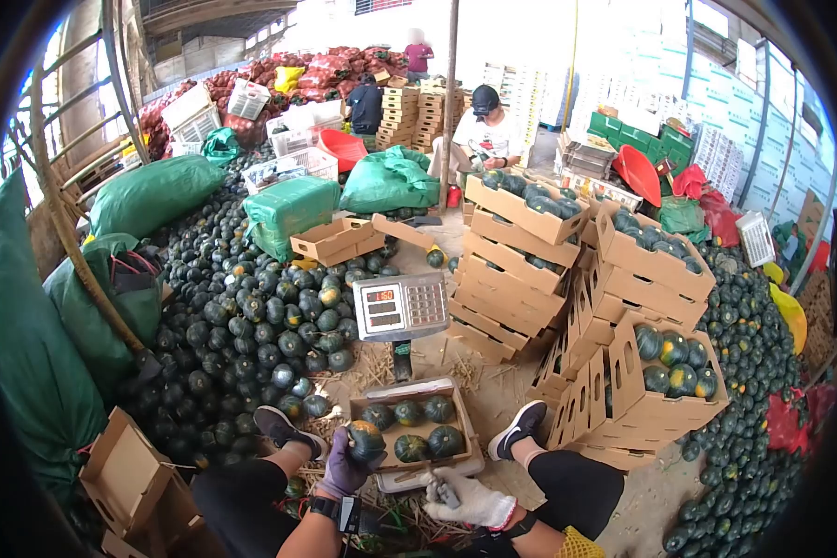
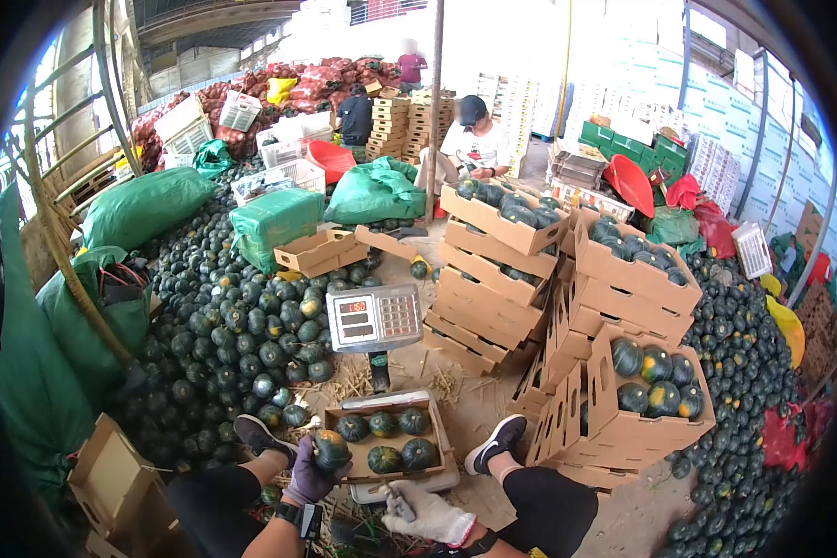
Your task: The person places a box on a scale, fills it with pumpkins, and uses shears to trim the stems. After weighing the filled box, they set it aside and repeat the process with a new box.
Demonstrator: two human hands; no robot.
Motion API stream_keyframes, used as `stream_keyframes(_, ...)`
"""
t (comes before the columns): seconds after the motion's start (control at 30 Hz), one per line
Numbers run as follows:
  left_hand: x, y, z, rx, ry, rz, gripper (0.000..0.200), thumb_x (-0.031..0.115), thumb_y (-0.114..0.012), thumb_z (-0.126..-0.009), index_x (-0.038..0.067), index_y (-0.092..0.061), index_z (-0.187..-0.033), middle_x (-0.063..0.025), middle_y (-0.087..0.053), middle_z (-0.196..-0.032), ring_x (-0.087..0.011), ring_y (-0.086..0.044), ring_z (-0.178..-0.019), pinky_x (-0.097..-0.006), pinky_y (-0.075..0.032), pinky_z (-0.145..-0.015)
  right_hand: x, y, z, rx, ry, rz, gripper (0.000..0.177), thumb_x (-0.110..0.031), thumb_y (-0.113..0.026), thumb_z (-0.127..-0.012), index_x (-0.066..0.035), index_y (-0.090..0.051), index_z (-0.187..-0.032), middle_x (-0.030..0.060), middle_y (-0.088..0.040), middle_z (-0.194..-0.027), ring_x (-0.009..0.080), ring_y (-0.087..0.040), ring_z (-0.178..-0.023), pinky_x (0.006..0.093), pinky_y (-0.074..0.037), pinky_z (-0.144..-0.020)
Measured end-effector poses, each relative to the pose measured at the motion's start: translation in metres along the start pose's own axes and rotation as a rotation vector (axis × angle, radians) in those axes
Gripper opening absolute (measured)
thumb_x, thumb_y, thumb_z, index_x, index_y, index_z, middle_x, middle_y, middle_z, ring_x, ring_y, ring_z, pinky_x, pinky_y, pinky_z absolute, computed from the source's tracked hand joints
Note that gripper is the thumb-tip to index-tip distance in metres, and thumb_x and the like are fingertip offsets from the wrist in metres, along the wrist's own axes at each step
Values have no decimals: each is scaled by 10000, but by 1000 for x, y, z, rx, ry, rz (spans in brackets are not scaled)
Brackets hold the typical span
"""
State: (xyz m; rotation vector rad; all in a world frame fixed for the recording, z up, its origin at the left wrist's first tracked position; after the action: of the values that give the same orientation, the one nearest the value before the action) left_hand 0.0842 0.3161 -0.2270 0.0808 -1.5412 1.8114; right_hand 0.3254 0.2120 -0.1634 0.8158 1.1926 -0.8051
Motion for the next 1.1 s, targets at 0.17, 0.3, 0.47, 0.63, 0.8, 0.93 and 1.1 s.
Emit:
stream_keyframes(0.17,-15,4,12,-3,37,13,484,543,-627,-923,181,-575,-1240,-43,-647,-1181,-241,-625,-1115,-519,-499,-981,-18,3,-4,227,-35,89,463,-260,-716,-891,-34,-510,-1239,32,-617,-948,137,-604,-855,299,-500,-837)
stream_keyframes(0.3,-23,8,6,6,80,33,493,542,-614,-932,165,-570,-1247,-61,-644,-1183,-252,-623,-1118,-510,-496,-997,-17,-4,-10,247,-59,100,463,-274,-717,-884,-51,-518,-1237,33,-608,-922,145,-602,-843,303,-500,-837)
stream_keyframes(0.47,-28,16,6,94,94,60,632,663,-556,-905,115,-605,-1216,-94,-671,-1136,-297,-646,-1054,-478,-501,-967,-15,-13,-17,247,-90,93,387,-129,-732,-871,-11,-510,-1164,-25,-560,-923,57,-558,-827,228,-491,-798)
stream_keyframes(0.63,-29,17,7,79,123,73,621,662,-564,-902,120,-616,-1202,-90,-662,-1156,-296,-633,-1072,-482,-481,-996,2,-16,-23,255,-107,159,553,-389,-747,-832,-82,-504,-1222,76,-620,-939,206,-619,-878,347,-495,-864)
stream_keyframes(0.8,-32,18,8,89,156,42,616,657,-573,-900,124,-617,-1205,-87,-658,-1166,-298,-630,-1076,-481,-469,-1013,-5,-15,-23,220,-193,234,588,-422,-745,-820,-97,-499,-1244,124,-645,-1002,274,-646,-945,379,-493,-888)
stream_keyframes(0.93,-33,24,8,79,159,79,611,653,-585,-894,127,-617,-1203,-81,-660,-1159,-294,-627,-1085,-477,-475,-1001,-16,-17,-21,248,-205,242,598,-426,-747,-818,-97,-500,-1251,131,-647,-1008,287,-650,-960,384,-492,-891)
stream_keyframes(1.1,-14,-4,28,67,85,82,532,606,-588,-919,145,-613,-1184,-86,-656,-1154,-284,-628,-1088,-485,-484,-994,-16,-15,-24,247,-210,264,593,-420,-752,-818,-90,-501,-1242,133,-646,-1002,286,-649,-950,385,-496,-880)
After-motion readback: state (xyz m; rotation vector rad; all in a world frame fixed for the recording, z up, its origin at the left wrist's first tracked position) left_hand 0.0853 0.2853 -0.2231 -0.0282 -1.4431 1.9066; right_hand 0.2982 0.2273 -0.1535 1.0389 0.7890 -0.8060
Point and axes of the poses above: each hand's wrist, its own z-axis away from the middle knuckle, its own y-axis out of the back of the hand, x = y × z, the point moved 3 cm from there along -z, towards the middle knuckle
